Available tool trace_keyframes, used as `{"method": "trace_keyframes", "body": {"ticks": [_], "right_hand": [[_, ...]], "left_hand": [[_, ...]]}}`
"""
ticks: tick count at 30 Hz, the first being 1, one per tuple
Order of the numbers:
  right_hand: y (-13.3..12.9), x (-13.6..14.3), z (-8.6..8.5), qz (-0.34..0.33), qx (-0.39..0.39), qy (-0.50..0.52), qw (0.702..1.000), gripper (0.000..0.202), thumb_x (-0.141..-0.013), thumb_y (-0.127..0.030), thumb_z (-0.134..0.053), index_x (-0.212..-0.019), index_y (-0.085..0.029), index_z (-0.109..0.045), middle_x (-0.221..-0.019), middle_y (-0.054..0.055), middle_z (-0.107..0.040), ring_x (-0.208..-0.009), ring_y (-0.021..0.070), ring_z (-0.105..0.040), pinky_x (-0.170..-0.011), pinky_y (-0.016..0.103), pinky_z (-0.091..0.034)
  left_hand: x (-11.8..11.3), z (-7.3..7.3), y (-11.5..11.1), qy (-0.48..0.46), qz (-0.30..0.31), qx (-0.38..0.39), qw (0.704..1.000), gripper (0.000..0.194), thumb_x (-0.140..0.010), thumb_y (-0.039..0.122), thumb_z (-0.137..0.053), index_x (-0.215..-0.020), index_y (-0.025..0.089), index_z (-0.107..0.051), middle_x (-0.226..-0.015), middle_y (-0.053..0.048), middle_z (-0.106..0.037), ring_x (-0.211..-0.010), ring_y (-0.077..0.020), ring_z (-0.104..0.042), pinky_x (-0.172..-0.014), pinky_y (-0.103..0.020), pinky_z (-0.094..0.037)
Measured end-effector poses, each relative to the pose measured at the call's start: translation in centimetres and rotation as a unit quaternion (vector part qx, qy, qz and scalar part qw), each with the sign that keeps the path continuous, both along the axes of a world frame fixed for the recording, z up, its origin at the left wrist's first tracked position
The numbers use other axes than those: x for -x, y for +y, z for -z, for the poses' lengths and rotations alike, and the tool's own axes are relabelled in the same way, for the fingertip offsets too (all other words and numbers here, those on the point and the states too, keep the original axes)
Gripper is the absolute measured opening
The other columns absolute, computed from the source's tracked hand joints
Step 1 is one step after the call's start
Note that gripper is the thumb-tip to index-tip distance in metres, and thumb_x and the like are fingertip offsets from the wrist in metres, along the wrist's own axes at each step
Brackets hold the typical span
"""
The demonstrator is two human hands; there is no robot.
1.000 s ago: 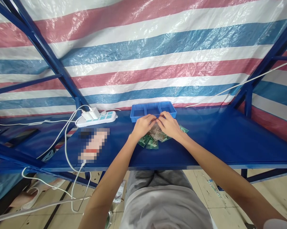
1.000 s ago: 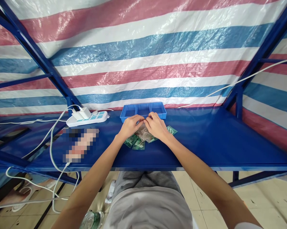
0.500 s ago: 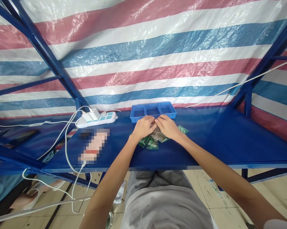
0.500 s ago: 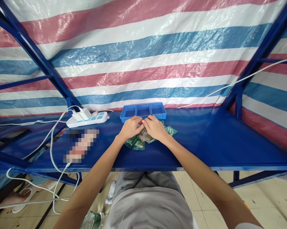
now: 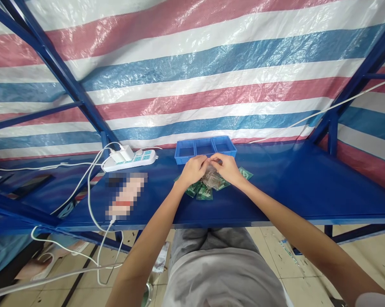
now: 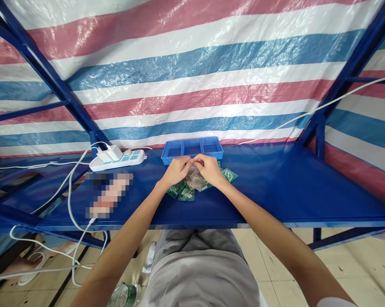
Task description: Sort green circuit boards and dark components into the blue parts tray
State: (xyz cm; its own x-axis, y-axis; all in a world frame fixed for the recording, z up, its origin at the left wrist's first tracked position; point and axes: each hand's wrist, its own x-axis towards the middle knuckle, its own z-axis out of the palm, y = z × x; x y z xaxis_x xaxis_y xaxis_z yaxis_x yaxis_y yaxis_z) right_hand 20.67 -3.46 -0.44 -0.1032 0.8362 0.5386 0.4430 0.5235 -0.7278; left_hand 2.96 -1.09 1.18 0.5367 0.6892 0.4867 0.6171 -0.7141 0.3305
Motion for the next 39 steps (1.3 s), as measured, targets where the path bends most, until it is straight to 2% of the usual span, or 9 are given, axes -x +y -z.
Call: {"method": "trace_keyframes", "body": {"ticks": [5, 10, 13, 15, 19, 23, 28, 33, 39], "right_hand": [[0.2, -0.6, -0.1, 0.052, -0.002, 0.008, 0.999, 0.011, -0.088, -0.029, -0.057, -0.086, -0.022, -0.065, -0.076, 0.002, -0.069, -0.075, 0.0196, -0.064, -0.069, 0.03, -0.048], [1.5, -0.7, -0.7, 0.021, 0.043, 0.023, 0.999, 0.014, -0.089, -0.031, -0.054, -0.092, -0.021, -0.063, -0.07, 0.0, -0.066, -0.061, 0.0174, -0.062, -0.064, 0.031, -0.05], [3.9, -0.2, -1.9, -0.005, 0.046, 0.018, 0.999, 0.008, -0.085, -0.027, -0.059, -0.084, -0.021, -0.064, -0.071, 0.0, -0.067, -0.063, 0.0173, -0.064, -0.062, 0.03, -0.051], [5.9, 0.5, -3.0, 0.004, 0.04, -0.003, 0.999, 0.005, -0.08, -0.018, -0.062, -0.08, -0.021, -0.066, -0.071, 0.001, -0.068, -0.066, 0.0177, -0.064, -0.066, 0.031, -0.053], [9.8, 2.4, -4.2, 0.002, 0.059, -0.007, 0.998, 0.014, -0.075, -0.008, -0.059, -0.078, -0.018, -0.068, -0.076, 0.004, -0.071, -0.072, 0.0182, -0.066, -0.072, 0.033, -0.055], [11.8, 4.2, -3.7, -0.003, 0.027, -0.058, 0.998, 0.018, -0.074, -0.005, -0.058, -0.08, -0.017, -0.07, -0.081, 0.005, -0.073, -0.079, 0.0184, -0.067, -0.081, 0.033, -0.054], [12.3, 5.0, -2.3, -0.02, 0.01, -0.101, 0.995, 0.022, -0.077, -0.004, -0.055, -0.089, -0.014, -0.072, -0.084, 0.007, -0.072, -0.079, 0.0181, -0.066, -0.079, 0.03, -0.051], [12.1, 3.6, -1.8, 0.003, -0.007, -0.138, 0.99, 0.024, -0.082, -0.005, -0.054, -0.095, -0.015, -0.071, -0.085, 0.005, -0.072, -0.077, 0.0172, -0.065, -0.077, 0.028, -0.049], [12.0, 1.4, -2.4, 0.041, 0.017, -0.18, 0.983, 0.017, -0.087, -0.01, -0.058, -0.097, -0.016, -0.07, -0.086, 0.006, -0.073, -0.077, 0.0176, -0.065, -0.077, 0.027, -0.048]], "left_hand": [[1.2, -0.7, 0.5, -0.035, -0.04, -0.006, 0.999, 0.029, -0.103, 0.04, -0.042, -0.09, 0.021, -0.061, -0.081, -0.002, -0.064, -0.075, -0.0172, -0.059, -0.07, -0.028, -0.042], [3.3, -0.6, 2.0, -0.048, -0.177, -0.041, 0.982, 0.015, -0.098, 0.028, -0.048, -0.101, 0.023, -0.063, -0.095, -0.006, -0.065, -0.081, -0.0195, -0.062, -0.067, -0.029, -0.042], [4.0, -0.1, 2.6, -0.02, -0.225, -0.043, 0.973, 0.015, -0.094, 0.024, -0.052, -0.103, 0.023, -0.064, -0.103, -0.01, -0.063, -0.096, -0.0259, -0.061, -0.067, -0.031, -0.044], [4.3, 0.1, 2.9, -0.005, -0.244, -0.047, 0.969, 0.016, -0.093, 0.023, -0.053, -0.103, 0.022, -0.065, -0.106, -0.012, -0.061, -0.104, -0.0296, -0.058, -0.072, -0.034, -0.047], [4.7, 0.3, 3.1, -0.001, -0.285, -0.052, 0.957, 0.018, -0.091, 0.022, -0.055, -0.104, 0.02, -0.068, -0.108, -0.015, -0.058, -0.107, -0.0333, -0.055, -0.088, -0.042, -0.049], [5.1, 0.5, 3.4, -0.008, -0.295, -0.044, 0.954, 0.021, -0.091, 0.024, -0.055, -0.106, 0.017, -0.068, -0.109, -0.017, -0.055, -0.105, -0.0352, -0.056, -0.093, -0.047, -0.048], [5.3, 0.8, 3.6, -0.022, -0.288, -0.051, 0.956, 0.02, -0.09, 0.024, -0.056, -0.104, 0.018, -0.068, -0.107, -0.016, -0.055, -0.105, -0.0344, -0.056, -0.093, -0.047, -0.049], [5.2, 0.6, 3.5, -0.016, -0.294, -0.033, 0.955, 0.021, -0.09, 0.024, -0.056, -0.105, 0.018, -0.069, -0.108, -0.016, -0.056, -0.106, -0.0341, -0.057, -0.091, -0.045, -0.049], [4.8, 0.4, 3.2, -0.003, -0.311, -0.027, 0.95, 0.021, -0.092, 0.024, -0.055, -0.107, 0.018, -0.069, -0.11, -0.014, -0.057, -0.107, -0.033, -0.057, -0.092, -0.043, -0.049]]}}
